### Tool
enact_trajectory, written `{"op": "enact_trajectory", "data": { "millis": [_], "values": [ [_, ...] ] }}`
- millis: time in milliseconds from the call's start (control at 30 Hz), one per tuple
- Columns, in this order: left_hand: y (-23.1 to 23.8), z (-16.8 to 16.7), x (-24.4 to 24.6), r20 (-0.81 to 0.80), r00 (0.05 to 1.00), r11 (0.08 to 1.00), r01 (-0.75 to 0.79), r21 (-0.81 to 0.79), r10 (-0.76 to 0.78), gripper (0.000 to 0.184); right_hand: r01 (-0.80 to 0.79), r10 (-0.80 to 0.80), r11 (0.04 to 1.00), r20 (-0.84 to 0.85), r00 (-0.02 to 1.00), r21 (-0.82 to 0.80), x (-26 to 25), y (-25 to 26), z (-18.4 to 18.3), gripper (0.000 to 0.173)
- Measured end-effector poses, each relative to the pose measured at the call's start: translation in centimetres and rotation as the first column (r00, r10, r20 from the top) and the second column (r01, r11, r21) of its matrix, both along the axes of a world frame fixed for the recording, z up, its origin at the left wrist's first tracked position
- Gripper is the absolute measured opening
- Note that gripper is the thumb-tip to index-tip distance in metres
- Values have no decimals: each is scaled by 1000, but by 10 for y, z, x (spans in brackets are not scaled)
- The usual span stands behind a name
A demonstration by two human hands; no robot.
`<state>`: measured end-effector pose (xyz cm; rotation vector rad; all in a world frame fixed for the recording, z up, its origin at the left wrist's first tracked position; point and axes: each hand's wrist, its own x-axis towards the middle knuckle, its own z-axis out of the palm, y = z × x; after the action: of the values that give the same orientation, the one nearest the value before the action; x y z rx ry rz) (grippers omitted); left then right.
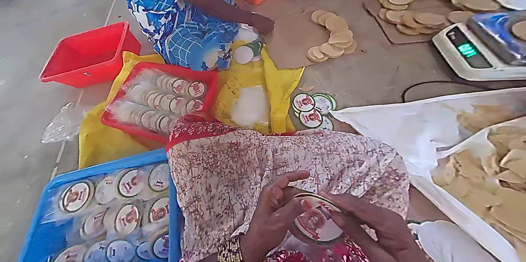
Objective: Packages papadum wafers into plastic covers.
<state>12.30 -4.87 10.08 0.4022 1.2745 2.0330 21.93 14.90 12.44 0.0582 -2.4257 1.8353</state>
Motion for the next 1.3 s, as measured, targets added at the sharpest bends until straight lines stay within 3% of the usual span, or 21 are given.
{"op": "enact_trajectory", "data": {
  "millis": [100, 200, 333, 433, 533, 633, 733, 800, 867, 933, 967, 1000, 1100, 1200, 1300],
  "values": [
    [0, -4, 4, -41, 999, 999, -15, -33, 14, 33, -50, 50, 999, 22, 998, 5, -1, 2, -5, 22],
    [-4, -13, 8, -37, 999, 998, -28, -54, 26, 27, -109, 110, 994, 89, 990, -19, 1, 6, -6, 29],
    [-4, -12, 5, -5, 995, 995, -103, 15, 103, 34, 51, -31, 983, 116, 993, -175, 7, -2, -8, 37],
    [-1, -13, 4, 63, 992, 993, -108, 49, 105, 38, 135, -134, 990, 20, 991, -46, 10, -9, -11, 37],
    [-1, -13, 7, 97, 993, 996, -69, 54, 64, 39, 59, -55, 987, -26, 998, 150, 12, -12, -17, 27],
    [-2, -17, 9, 104, 994, 998, -48, 48, 43, 39, -34, 31, 995, 32, 999, 93, 13, -6, -21, 30],
    [-4, -15, 7, 96, 995, 996, -50, 81, 42, 39, -13, 13, 1000, 2, 1000, 6, 12, -3, -27, 32],
    [-4, -12, 5, 9, 999, 995, -52, 89, 52, 39, -5, 5, 1000, -7, 1000, -14, 12, -6, -25, 25],
    [-6, -12, 2, -337, 937, 996, -80, 42, 89, 41, 9, -10, 1000, -31, 999, -29, 11, -7, -19, 20],
    [-12, -6, -2, -753, 648, 977, -210, -31, 115, 37, 51, -53, 998, -108, 993, -22, 10, -7, -13, 13],
    [-15, 1, -6, -852, 511, 965, -259, -30, 111, 34, 64, -63, 998, -157, 986, -1, 10, -7, -9, 11],
    [-18, 7, -8, -885, 450, 962, -273, -10, 118, 33, 73, -63, 997, -201, 978, 40, 9, -7, -3, 9],
    [-19, 12, -13, -818, 545, 963, -267, 38, 184, 37, 93, -23, 971, -304, 952, 219, 0, -10, 13, 6],
    [-18, -9, -19, -713, 666, 952, -307, 6, 220, 37, 123, -23, 944, -313, 950, 306, -16, -12, 2, 13],
    [-22, -7, -20, -715, 646, 939, -342, 43, 268, 33, 108, -7, 956, -345, 939, 274, -26, -11, -6, 15]
  ]
}}
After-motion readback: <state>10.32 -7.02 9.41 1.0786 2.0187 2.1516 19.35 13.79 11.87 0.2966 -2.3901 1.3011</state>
